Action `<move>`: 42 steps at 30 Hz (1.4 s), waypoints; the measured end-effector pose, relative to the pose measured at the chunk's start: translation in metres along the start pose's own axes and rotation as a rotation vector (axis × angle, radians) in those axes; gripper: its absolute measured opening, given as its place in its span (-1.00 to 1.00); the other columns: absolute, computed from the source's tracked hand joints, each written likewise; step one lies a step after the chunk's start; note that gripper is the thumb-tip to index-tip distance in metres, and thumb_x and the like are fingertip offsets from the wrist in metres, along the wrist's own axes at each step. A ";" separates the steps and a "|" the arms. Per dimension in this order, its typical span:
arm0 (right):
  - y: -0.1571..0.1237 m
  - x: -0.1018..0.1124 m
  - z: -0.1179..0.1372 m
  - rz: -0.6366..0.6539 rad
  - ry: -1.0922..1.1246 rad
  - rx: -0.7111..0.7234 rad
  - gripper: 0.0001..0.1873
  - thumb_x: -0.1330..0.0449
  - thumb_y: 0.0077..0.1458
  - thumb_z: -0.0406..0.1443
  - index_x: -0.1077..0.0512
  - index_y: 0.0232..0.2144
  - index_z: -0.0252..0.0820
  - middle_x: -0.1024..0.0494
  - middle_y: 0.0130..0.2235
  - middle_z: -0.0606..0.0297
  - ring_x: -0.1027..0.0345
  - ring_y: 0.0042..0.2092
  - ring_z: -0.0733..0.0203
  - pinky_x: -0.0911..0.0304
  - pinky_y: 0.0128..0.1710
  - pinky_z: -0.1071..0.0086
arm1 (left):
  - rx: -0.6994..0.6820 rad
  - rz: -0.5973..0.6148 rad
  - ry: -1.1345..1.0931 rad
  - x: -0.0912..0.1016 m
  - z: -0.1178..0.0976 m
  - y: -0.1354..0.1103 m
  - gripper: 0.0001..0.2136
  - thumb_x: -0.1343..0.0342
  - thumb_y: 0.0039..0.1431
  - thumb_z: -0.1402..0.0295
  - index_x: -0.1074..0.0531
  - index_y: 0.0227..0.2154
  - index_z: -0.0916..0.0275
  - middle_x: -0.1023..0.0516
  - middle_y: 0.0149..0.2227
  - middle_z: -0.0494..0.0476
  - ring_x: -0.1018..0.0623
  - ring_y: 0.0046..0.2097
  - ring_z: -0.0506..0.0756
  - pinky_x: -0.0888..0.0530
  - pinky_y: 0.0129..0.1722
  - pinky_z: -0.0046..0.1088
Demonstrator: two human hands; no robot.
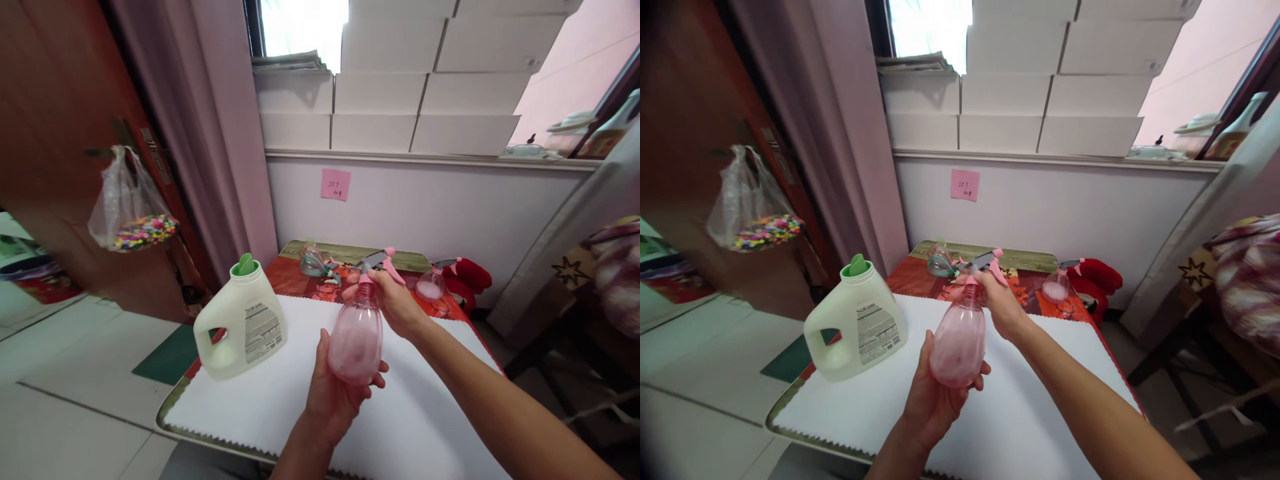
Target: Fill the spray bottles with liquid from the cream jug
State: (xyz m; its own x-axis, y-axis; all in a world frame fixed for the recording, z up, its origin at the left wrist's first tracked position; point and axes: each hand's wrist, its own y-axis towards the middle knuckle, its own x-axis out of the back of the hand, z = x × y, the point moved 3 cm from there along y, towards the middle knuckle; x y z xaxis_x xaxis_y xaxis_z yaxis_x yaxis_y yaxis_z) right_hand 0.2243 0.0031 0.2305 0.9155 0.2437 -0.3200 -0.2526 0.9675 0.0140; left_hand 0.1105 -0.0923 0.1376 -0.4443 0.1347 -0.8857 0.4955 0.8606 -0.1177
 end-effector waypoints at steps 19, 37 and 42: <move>-0.013 -0.009 -0.010 0.254 0.247 0.113 -0.50 -0.27 0.09 0.17 -0.42 -0.32 -0.12 -0.67 -0.26 0.18 -0.60 -0.14 0.04 -0.47 -0.07 0.15 | 0.103 -0.090 -0.089 -0.020 0.002 -0.010 -0.21 -0.01 0.17 -0.28 -0.53 -0.08 0.51 -0.62 -0.35 0.43 -0.62 -0.46 0.10 -0.52 -0.60 -0.59; -0.010 -0.008 -0.024 0.291 0.229 0.201 -0.54 -0.23 0.15 0.17 -0.41 -0.28 -0.08 -0.67 -0.22 0.18 -0.56 -0.05 0.04 -0.41 0.00 0.13 | 0.051 -0.165 -0.088 -0.012 0.006 -0.008 -0.26 -0.06 0.15 -0.25 -0.49 -0.02 0.43 -0.61 -0.36 0.37 -0.57 -0.47 0.08 -0.42 -0.64 -0.59; -0.015 -0.012 -0.020 0.213 0.181 0.180 -0.52 -0.25 0.12 0.18 -0.38 -0.29 -0.08 -0.67 -0.21 0.19 -0.55 -0.07 0.03 -0.41 -0.08 0.17 | -0.525 -0.408 0.281 -0.007 0.007 -0.008 -0.42 -0.21 0.13 -0.11 -0.45 0.05 0.23 -0.61 -0.25 0.21 -0.55 -0.38 0.13 -0.43 -0.55 -0.44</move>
State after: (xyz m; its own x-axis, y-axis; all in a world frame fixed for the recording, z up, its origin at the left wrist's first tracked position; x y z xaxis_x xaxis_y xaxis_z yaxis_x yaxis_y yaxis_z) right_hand 0.2109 -0.0162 0.2150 0.7732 0.4415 -0.4552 -0.3582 0.8964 0.2610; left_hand 0.1149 -0.1038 0.1416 -0.7274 -0.1874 -0.6601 -0.1438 0.9823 -0.1204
